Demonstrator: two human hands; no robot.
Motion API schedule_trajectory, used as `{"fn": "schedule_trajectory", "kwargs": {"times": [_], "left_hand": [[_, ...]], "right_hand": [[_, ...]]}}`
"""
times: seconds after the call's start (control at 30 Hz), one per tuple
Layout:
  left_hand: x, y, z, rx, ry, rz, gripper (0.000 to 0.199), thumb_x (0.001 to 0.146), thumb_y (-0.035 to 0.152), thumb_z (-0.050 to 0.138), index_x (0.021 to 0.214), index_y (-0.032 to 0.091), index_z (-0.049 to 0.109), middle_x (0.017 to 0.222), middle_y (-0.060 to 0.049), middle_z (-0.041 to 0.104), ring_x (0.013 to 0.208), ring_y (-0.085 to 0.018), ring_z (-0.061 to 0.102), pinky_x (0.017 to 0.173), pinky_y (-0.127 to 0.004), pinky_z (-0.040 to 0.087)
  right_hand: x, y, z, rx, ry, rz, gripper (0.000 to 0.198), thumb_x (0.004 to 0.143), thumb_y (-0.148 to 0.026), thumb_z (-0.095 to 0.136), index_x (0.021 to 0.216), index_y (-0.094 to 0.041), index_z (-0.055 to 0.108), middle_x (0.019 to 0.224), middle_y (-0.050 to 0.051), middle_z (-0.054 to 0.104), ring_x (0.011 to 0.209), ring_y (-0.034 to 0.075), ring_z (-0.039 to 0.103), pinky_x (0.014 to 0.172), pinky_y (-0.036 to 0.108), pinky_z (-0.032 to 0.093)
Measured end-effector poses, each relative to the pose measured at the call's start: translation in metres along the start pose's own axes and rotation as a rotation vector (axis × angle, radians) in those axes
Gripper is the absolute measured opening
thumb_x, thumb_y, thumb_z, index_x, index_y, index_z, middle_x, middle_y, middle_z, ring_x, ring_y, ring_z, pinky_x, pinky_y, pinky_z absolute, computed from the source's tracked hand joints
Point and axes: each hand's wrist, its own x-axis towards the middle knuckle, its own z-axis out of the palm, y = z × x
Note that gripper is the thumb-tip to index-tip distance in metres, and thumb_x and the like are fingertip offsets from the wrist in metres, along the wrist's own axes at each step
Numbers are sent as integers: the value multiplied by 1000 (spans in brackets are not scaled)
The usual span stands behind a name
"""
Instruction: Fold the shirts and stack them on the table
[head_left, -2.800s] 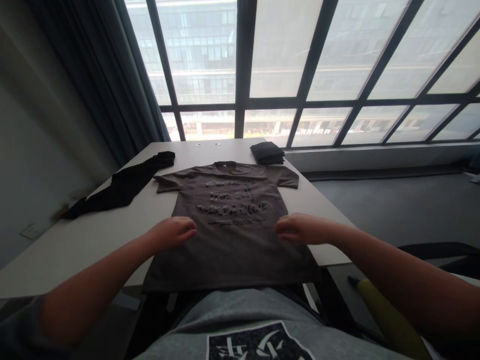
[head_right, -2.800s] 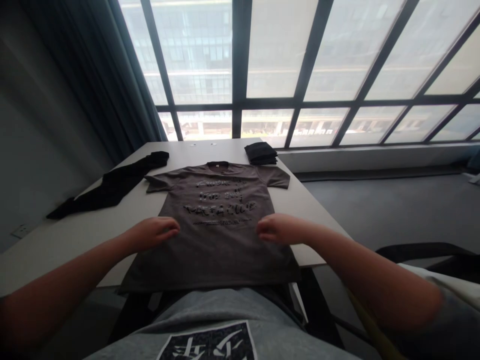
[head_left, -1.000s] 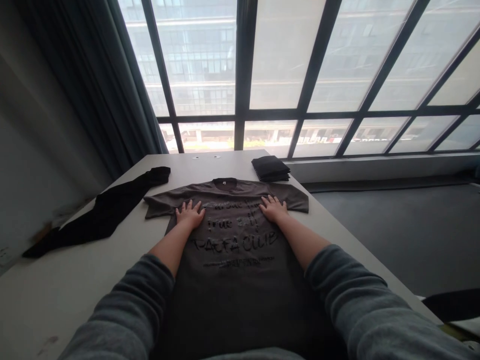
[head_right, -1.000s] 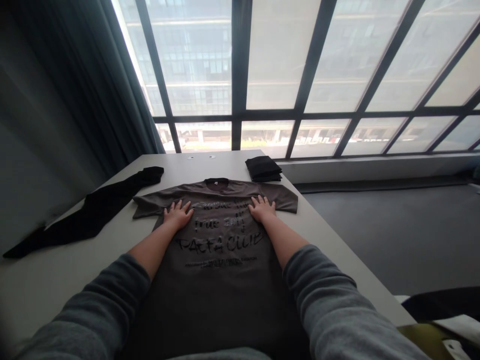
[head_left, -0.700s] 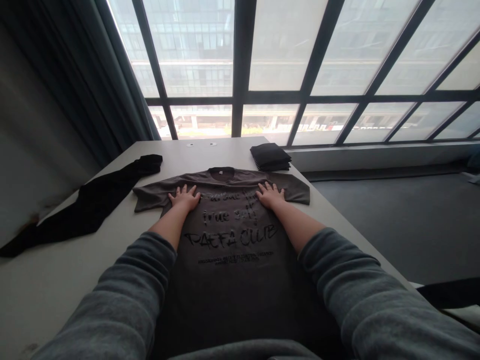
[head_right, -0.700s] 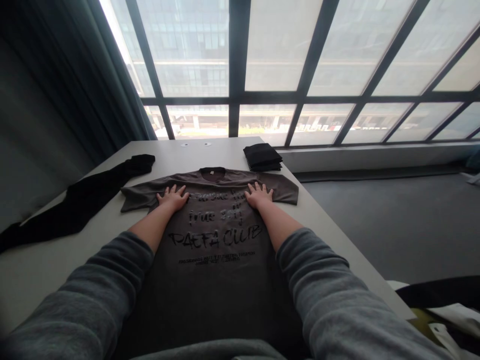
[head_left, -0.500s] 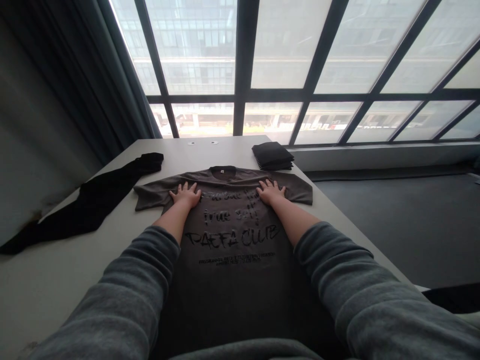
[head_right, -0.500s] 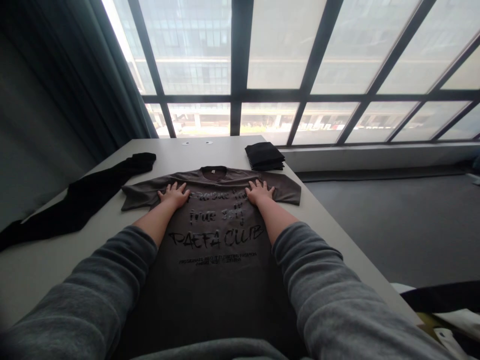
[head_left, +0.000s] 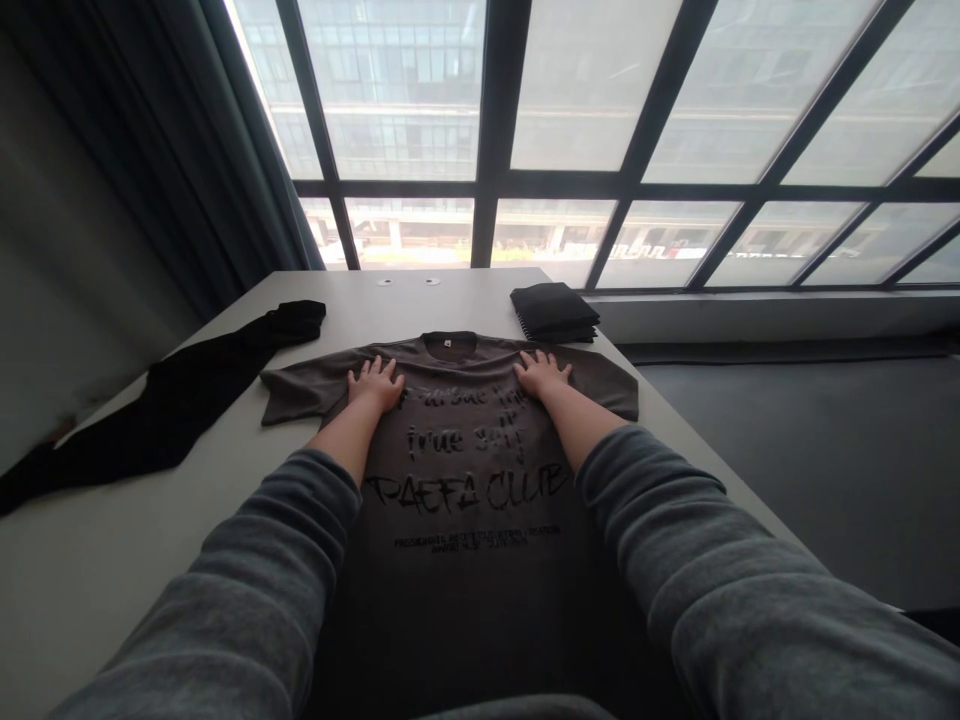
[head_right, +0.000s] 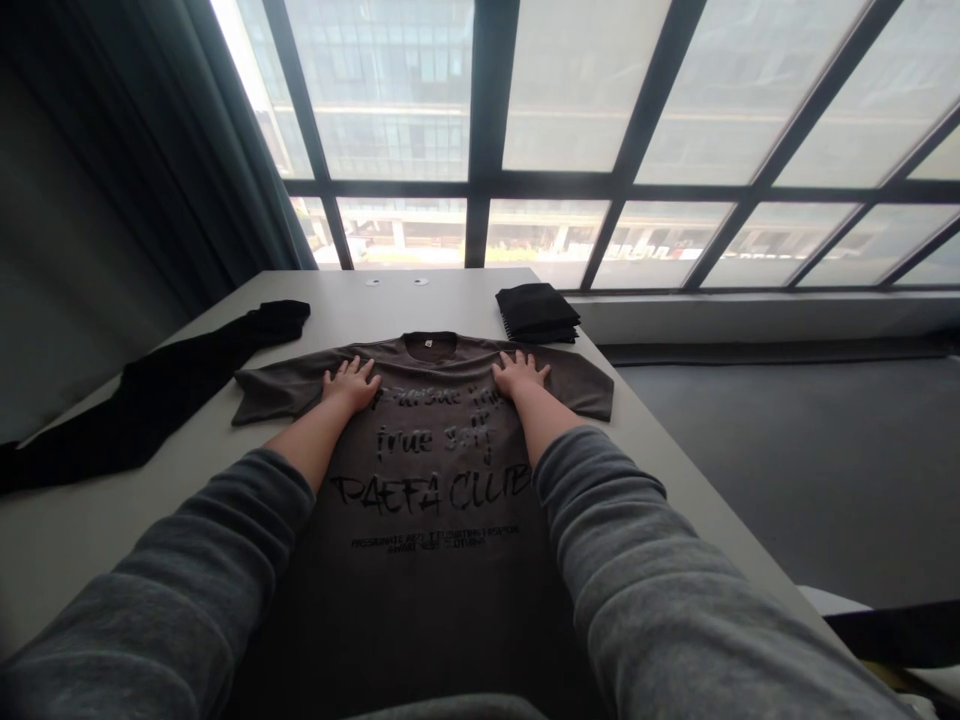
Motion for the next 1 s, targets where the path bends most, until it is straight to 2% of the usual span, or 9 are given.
{"fn": "schedule_trajectory", "kwargs": {"times": [0.1, 0.2, 0.4, 0.67, 0.8, 0.87, 0.93, 1.0], "left_hand": [[0, 0, 1, -8, 0, -13, 75, 101, 64, 26, 169, 33, 34, 179, -5, 19, 164, -34, 19, 129, -65, 15], [-1, 0, 1, -13, 10, -17, 75, 101, 65, 27, 168, 34, 35, 179, -4, 20, 164, -34, 20, 129, -64, 15], [-3, 1, -1, -12, 6, -24, 73, 101, 64, 29, 168, 34, 36, 179, -4, 22, 163, -35, 22, 129, -63, 16], [-1, 3, -3, -16, 12, -36, 72, 102, 62, 29, 167, 34, 37, 179, -5, 23, 163, -34, 23, 129, -63, 17], [3, 4, -3, -21, 28, -64, 70, 102, 61, 31, 166, 34, 40, 178, -4, 26, 163, -35, 22, 129, -65, 17], [2, 5, -2, -21, 77, -77, 67, 102, 58, 33, 162, 32, 46, 176, -6, 30, 163, -35, 21, 129, -67, 16], [1, 7, -2, -11, 165, -66, 61, 102, 53, 37, 154, 28, 55, 173, -7, 36, 162, -35, 22, 129, -66, 15], [-2, 9, -2, 0, 244, -36, 54, 101, 45, 39, 146, 25, 62, 168, -9, 44, 159, -35, 27, 131, -64, 14]], "right_hand": [[17, 6, -1, 69, 127, 141, 77, 105, -64, 18, 172, -25, 25, 178, 17, 17, 162, 38, 18, 126, 70, 10], [38, 14, -3, 104, 141, 211, 77, 106, -62, 17, 171, -22, 27, 175, 19, 25, 161, 41, 19, 125, 74, 6], [76, 25, -5, 87, 129, 195, 73, 106, -60, 21, 164, -21, 43, 167, 22, 40, 157, 46, 25, 120, 80, 4], [108, 35, -8, 44, 89, 143, 73, 106, -61, 17, 167, -26, 36, 172, 18, 33, 158, 45, 22, 119, 79, 14], [102, 35, -9, 48, 134, 138, 72, 106, -61, 20, 162, -23, 44, 166, 21, 40, 152, 46, 31, 118, 77, 19], [90, 31, -10, 25, 218, 104, 68, 107, -56, 21, 157, -19, 51, 160, 24, 45, 146, 45, 37, 118, 73, 23], [74, 24, -12, -42, 310, -5, 62, 107, -47, 24, 153, -17, 54, 158, 24, 47, 144, 43, 38, 120, 68, 22], [58, 13, -13, -122, 321, -153, 58, 106, -40, 28, 153, -17, 55, 159, 22, 46, 144, 42, 36, 122, 63, 20]]}}
